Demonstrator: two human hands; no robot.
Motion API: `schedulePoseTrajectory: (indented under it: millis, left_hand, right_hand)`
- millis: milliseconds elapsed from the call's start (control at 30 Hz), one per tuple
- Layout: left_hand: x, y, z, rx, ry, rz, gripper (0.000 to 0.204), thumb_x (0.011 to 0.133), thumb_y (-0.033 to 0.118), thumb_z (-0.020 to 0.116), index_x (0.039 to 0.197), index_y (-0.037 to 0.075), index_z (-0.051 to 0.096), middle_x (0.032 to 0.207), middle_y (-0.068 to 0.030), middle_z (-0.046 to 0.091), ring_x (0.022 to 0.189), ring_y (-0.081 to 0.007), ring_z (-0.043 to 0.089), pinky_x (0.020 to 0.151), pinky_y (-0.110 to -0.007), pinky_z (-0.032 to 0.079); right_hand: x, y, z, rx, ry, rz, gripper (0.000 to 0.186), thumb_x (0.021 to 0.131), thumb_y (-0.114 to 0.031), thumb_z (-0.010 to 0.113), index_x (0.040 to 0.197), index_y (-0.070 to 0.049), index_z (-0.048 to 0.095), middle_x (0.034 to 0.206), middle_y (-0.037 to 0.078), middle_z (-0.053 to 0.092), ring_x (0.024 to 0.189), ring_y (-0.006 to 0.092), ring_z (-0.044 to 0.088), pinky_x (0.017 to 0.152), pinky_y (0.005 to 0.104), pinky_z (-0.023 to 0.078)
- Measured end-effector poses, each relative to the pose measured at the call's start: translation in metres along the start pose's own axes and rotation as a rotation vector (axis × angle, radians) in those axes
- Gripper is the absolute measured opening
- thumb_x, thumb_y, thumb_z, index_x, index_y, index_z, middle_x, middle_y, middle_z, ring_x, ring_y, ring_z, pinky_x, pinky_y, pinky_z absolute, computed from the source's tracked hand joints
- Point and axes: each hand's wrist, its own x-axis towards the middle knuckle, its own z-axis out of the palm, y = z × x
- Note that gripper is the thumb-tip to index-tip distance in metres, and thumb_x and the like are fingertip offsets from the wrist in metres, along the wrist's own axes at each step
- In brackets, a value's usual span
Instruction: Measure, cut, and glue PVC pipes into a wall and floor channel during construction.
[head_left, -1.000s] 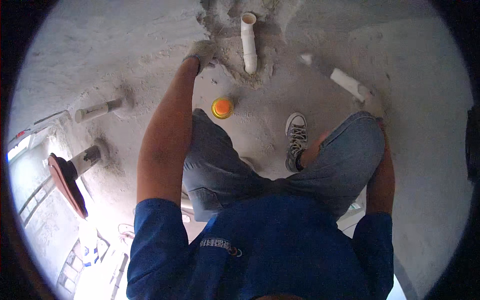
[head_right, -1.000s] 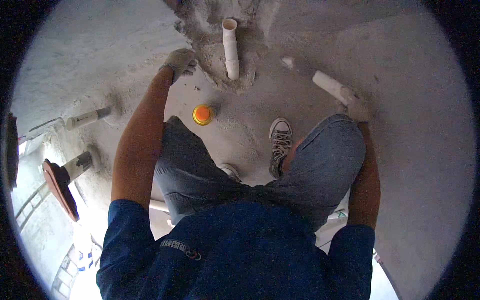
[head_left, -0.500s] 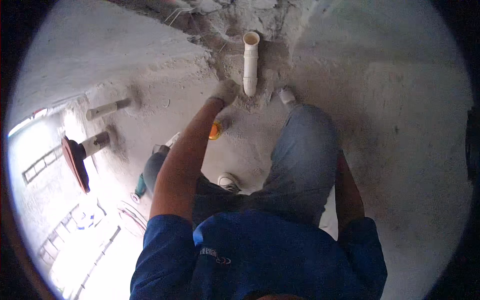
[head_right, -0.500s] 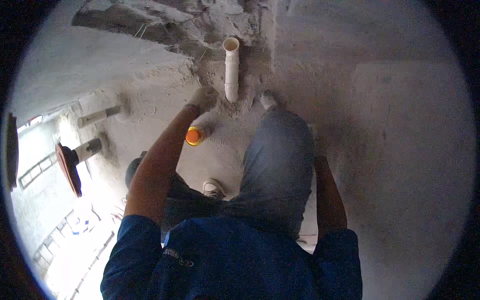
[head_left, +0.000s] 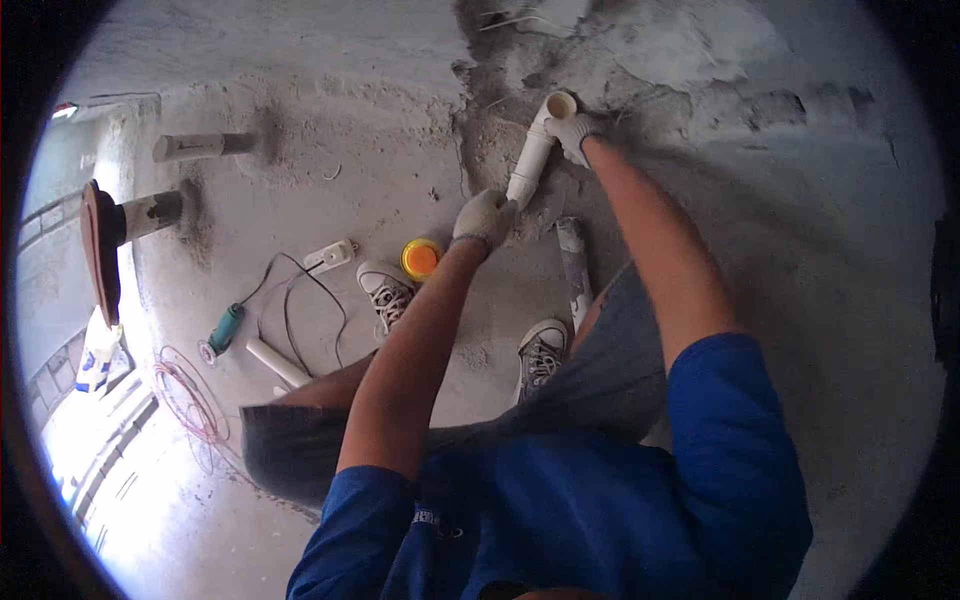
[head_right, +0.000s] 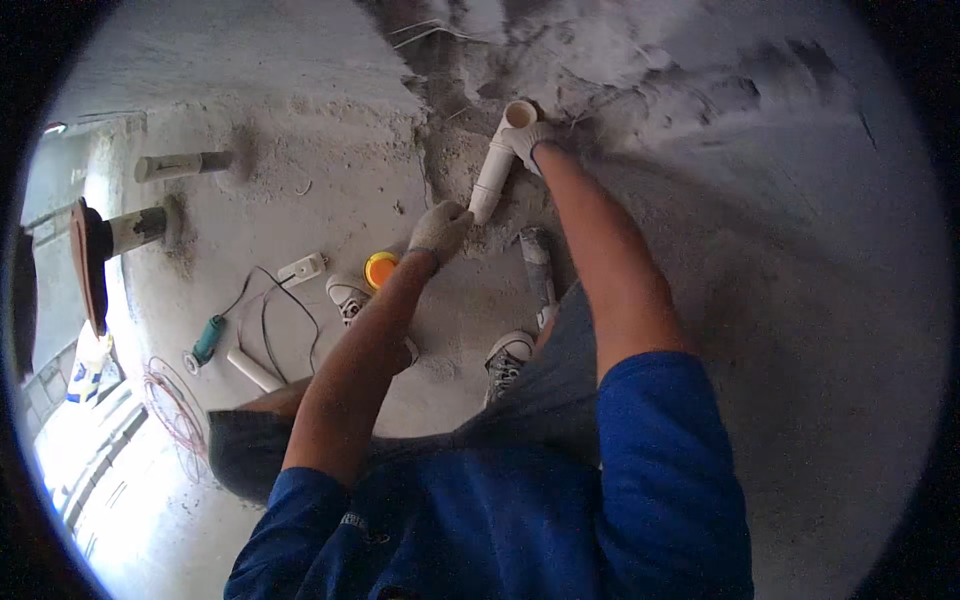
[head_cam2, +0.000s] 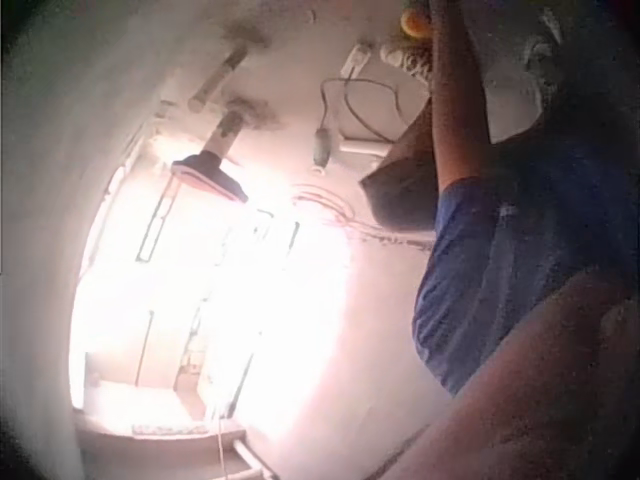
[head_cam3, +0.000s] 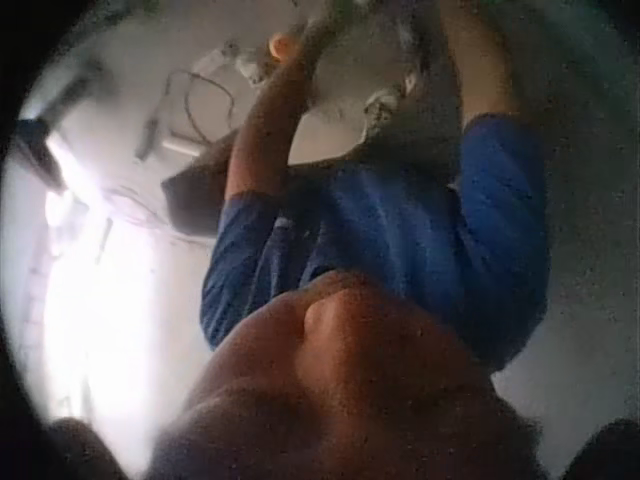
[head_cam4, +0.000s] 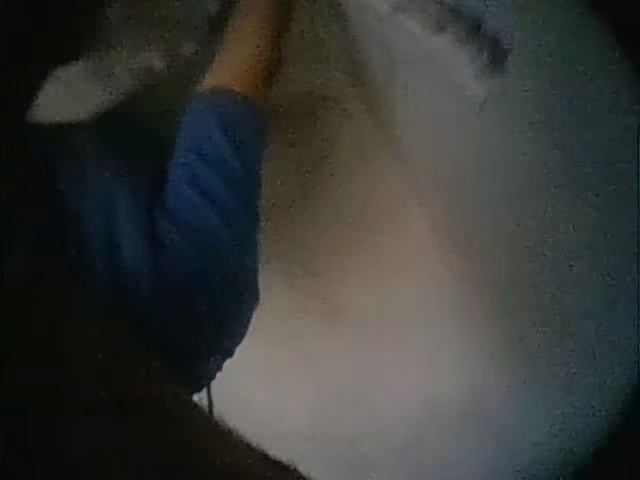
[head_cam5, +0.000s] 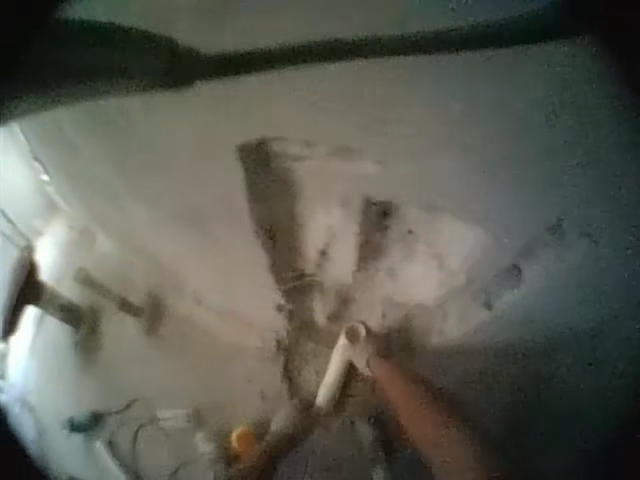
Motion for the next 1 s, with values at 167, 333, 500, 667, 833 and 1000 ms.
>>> schedulePoseTrajectory:
  millis: [167, 333, 500, 667, 833, 1000]
  left_hand:
    - [0.017, -0.005, 0.026, 0.124, 0.035, -0.089, 0.043, 0.097, 0.041, 0.059, 0.12, 0.005, 0.067, 0.114, -0.0258, 0.071, 0.108, -0.043, 0.069, 0.094, -0.052, 0.054]
    - [0.028, 0.001, 0.041, 0.148, 0.046, -0.096, 0.039, 0.098, 0.037, 0.061, 0.123, 0.007, 0.066, 0.117, -0.0241, 0.069, 0.108, -0.042, 0.07, 0.091, -0.051, 0.056]
    - [0.039, -0.002, 0.043, 0.151, 0.115, -0.104, 0.032, 0.095, 0.036, 0.065, 0.108, 0.009, 0.074, 0.108, -0.0217, 0.073, 0.101, -0.0393, 0.072, 0.086, -0.049, 0.058]
    - [0.048, -0.009, 0.044, 0.154, 0.078, -0.078, 0.029, 0.093, 0.034, 0.065, 0.1, 0.009, 0.078, 0.095, -0.02, 0.075, 0.094, -0.0379, 0.074, 0.084, -0.049, 0.058]
    - [0.047, -0.006, 0.039, 0.112, 0.047, -0.093, 0.031, 0.094, 0.034, 0.063, 0.103, 0.008, 0.078, 0.099, -0.02, 0.076, 0.097, -0.0373, 0.074, 0.084, -0.049, 0.058]
    - [0.05, -0.002, 0.036, 0.147, -0.014, -0.142, 0.033, 0.095, 0.035, 0.061, 0.102, 0.008, 0.078, 0.1, -0.0203, 0.076, 0.097, -0.0377, 0.074, 0.084, -0.05, 0.058]
  right_hand:
    - [0.042, 0.013, 0.024, 0.308, 0.163, 0.018, 0.045, 0.082, -0.052, 0.081, 0.08, -0.01, 0.063, 0.065, 0.002, 0.055, 0.051, 0.0118, 0.052, 0.045, 0.0308, 0.04]
    - [0.053, 0.015, 0.026, 0.018, 0.407, -0.132, 0.083, 0.072, -0.057, 0.085, 0.117, 0.01, 0.071, 0.111, 0.023, 0.074, 0.1, 0.0323, 0.072, 0.085, 0.0415, 0.056]
    - [0.05, 0.013, 0.03, 0.037, 0.448, -0.088, 0.093, 0.071, -0.057, 0.084, 0.128, 0.014, 0.063, 0.129, 0.03, 0.068, 0.122, 0.0375, 0.066, 0.099, 0.0414, 0.052]
    - [0.042, 0.002, 0.029, -0.044, 0.433, -0.081, 0.09, 0.072, -0.06, 0.081, 0.123, 0.013, 0.067, 0.125, 0.03, 0.069, 0.118, 0.0373, 0.068, 0.097, 0.0423, 0.053]
    - [0.029, -0.004, 0.027, -0.037, 0.428, -0.118, 0.085, 0.073, -0.06, 0.08, 0.117, 0.012, 0.07, 0.118, 0.032, 0.071, 0.113, 0.0397, 0.07, 0.094, 0.0442, 0.054]
    - [0.033, -0.005, 0.028, -0.047, 0.412, -0.183, 0.082, 0.072, -0.059, 0.08, 0.115, 0.01, 0.071, 0.117, 0.032, 0.071, 0.112, 0.0399, 0.07, 0.092, 0.0455, 0.054]
